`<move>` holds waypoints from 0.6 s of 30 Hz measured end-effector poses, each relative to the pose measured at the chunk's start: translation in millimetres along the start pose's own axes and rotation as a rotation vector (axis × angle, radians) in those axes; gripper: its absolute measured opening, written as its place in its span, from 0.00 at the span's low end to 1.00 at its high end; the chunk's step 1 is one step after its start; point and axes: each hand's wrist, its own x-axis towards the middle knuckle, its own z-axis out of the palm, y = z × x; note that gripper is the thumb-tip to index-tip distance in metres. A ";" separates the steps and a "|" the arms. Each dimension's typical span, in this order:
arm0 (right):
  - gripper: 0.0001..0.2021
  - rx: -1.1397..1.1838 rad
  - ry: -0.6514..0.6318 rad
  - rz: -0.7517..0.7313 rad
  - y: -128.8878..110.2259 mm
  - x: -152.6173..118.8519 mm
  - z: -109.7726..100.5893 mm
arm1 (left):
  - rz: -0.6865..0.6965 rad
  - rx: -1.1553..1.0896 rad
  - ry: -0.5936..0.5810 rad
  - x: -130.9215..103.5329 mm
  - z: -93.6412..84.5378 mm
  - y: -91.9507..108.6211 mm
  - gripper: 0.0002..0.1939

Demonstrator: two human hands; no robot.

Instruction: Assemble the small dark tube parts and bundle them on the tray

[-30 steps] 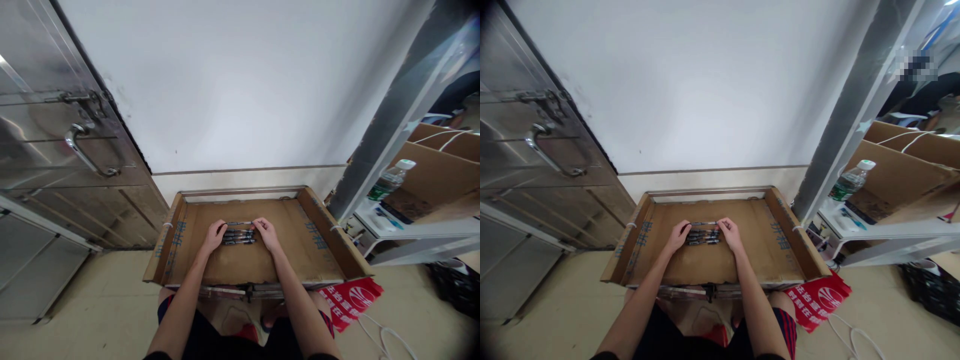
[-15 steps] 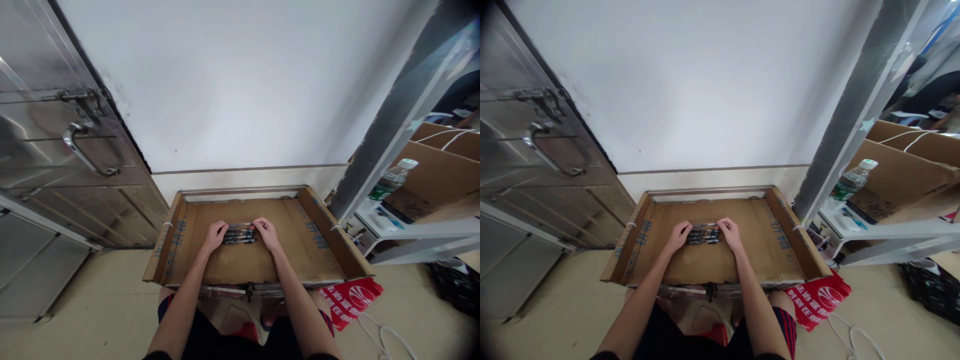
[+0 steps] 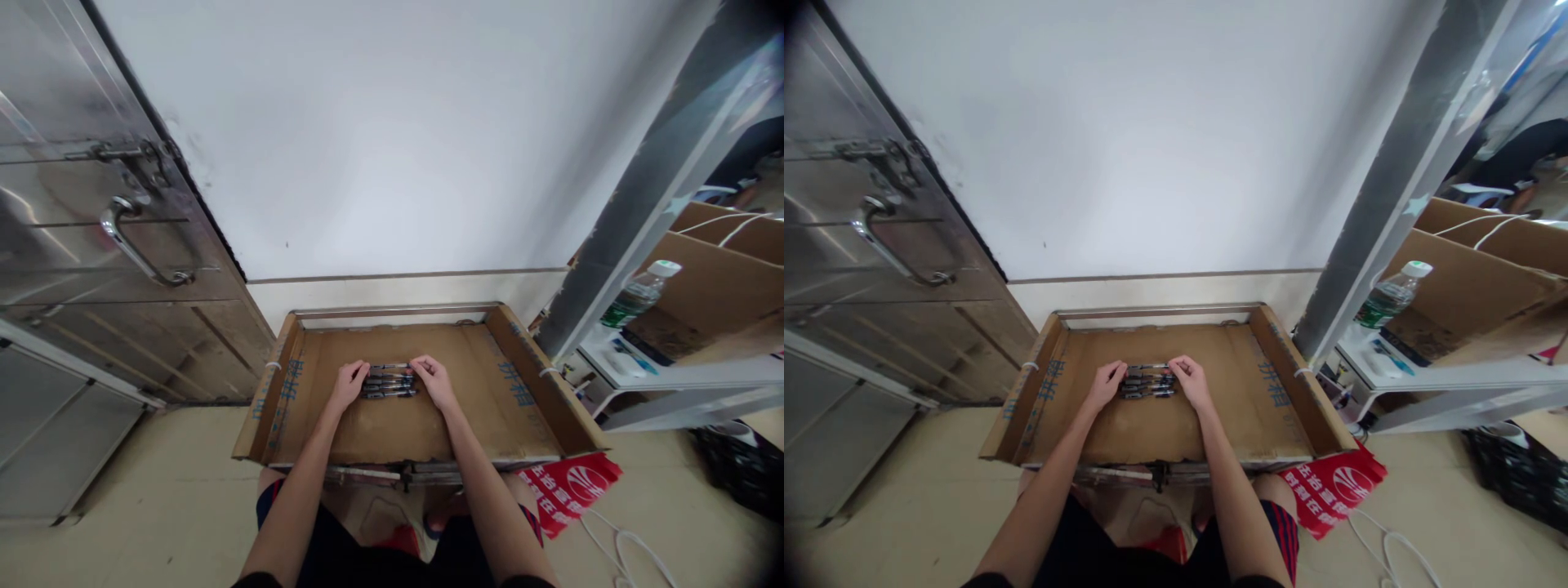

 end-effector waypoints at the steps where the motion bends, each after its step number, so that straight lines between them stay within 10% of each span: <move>1: 0.16 0.000 0.018 0.001 0.9 0.3 -0.6 | -0.002 -0.019 0.016 -0.3 0.2 0.3 0.17; 18: 0.17 0.001 0.045 0.023 5.6 2.3 -1.7 | -0.023 -0.077 0.091 -0.4 -0.3 -0.9 0.13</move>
